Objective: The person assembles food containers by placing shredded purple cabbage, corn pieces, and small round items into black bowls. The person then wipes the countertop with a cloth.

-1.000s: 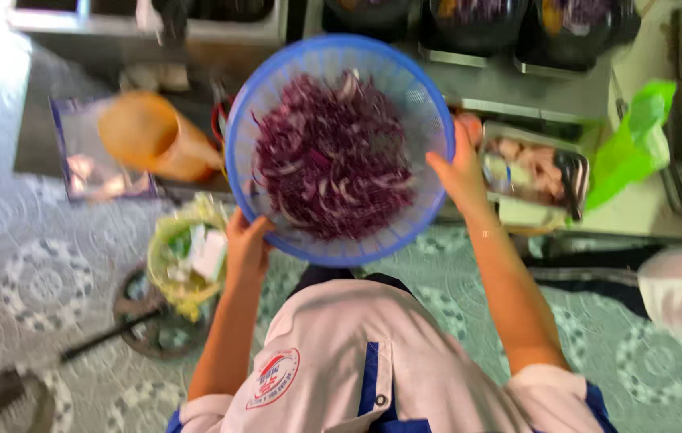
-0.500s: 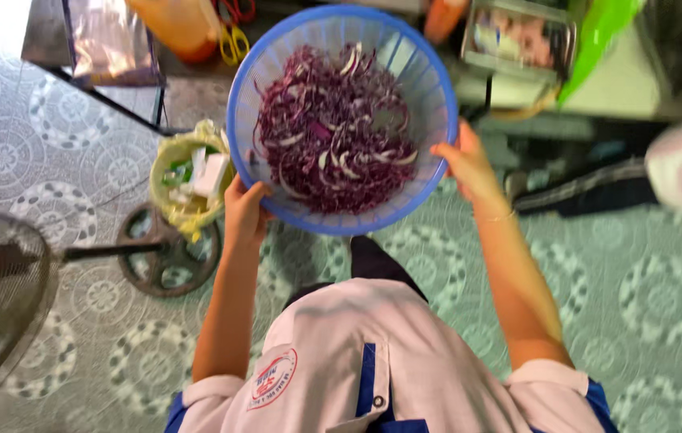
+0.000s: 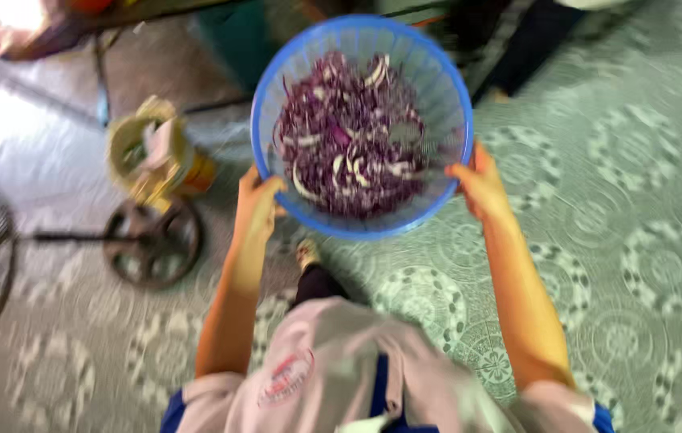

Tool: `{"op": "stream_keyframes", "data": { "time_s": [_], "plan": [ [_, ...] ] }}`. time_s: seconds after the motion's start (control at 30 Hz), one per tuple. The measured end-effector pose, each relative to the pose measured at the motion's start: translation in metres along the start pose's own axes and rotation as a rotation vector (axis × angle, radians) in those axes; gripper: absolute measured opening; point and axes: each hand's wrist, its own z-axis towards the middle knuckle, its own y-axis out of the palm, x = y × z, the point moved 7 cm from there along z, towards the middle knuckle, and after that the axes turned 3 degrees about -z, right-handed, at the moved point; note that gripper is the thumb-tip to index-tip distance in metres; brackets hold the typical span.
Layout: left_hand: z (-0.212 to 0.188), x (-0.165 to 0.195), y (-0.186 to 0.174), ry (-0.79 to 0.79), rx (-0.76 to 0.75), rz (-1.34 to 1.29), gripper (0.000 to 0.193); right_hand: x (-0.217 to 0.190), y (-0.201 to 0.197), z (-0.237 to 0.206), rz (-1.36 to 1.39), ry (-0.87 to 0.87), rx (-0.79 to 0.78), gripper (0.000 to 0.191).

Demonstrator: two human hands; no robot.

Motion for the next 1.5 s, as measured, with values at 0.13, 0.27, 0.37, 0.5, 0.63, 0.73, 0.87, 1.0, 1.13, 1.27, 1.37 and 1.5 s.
{"op": "stream_keyframes", "data": {
  "time_s": [0.13, 0.27, 0.37, 0.5, 0.63, 0.73, 0.87, 1.0, 1.13, 1.27, 1.37, 1.5],
  "plan": [
    [-0.076, -0.105, 0.111, -0.126, -0.156, 0.058, 0.028, 0.031, -0.150, -0.161, 0.025, 0.022, 0.196, 0.052],
    [-0.162, -0.198, 0.253, -0.269, -0.362, 0.095, 0.027, 0.046, -0.299, -0.315, 0.048, 0.067, 0.412, 0.051],
    [-0.205, -0.255, 0.372, -0.302, -0.533, 0.157, 0.025, 0.058, -0.402, -0.403, 0.077, 0.071, 0.599, 0.052],
    [-0.232, -0.332, 0.531, -0.356, -0.754, 0.182, 0.025, 0.089, -0.526, -0.468, 0.178, 0.022, 0.794, 0.050],
    [-0.263, -0.389, 0.703, -0.323, -0.954, 0.261, 0.026, 0.105, -0.656, -0.513, 0.159, 0.057, 0.956, 0.052],
    [-0.300, -0.426, 0.818, -0.413, -1.056, 0.240, 0.036, 0.102, -0.745, -0.548, 0.179, 0.068, 1.077, 0.055],
    [-0.335, -0.472, 0.973, -0.447, -1.217, 0.253, 0.032, 0.096, -0.866, -0.577, 0.166, 0.046, 1.199, 0.053],
    [-0.330, -0.533, 1.117, -0.449, -1.164, 0.425, 0.032, 0.096, -0.998, -0.563, 0.154, 0.012, 1.242, 0.046],
    [-0.307, -0.557, 1.255, -0.448, -1.109, 0.324, 0.030, 0.061, -1.153, -0.498, 0.218, -0.073, 1.149, 0.046],
    [-0.245, -0.553, 1.379, -0.432, -0.955, 0.297, 0.028, 0.013, -1.300, -0.383, 0.280, -0.088, 1.029, 0.048],
    [-0.171, -0.536, 1.459, -0.364, -0.898, 0.217, 0.025, -0.014, -1.397, -0.266, 0.285, -0.094, 0.926, 0.045],
    [-0.057, -0.501, 1.538, -0.260, -0.809, 0.139, 0.025, -0.046, -1.489, -0.089, 0.276, -0.155, 0.742, 0.044]
  ]
}}
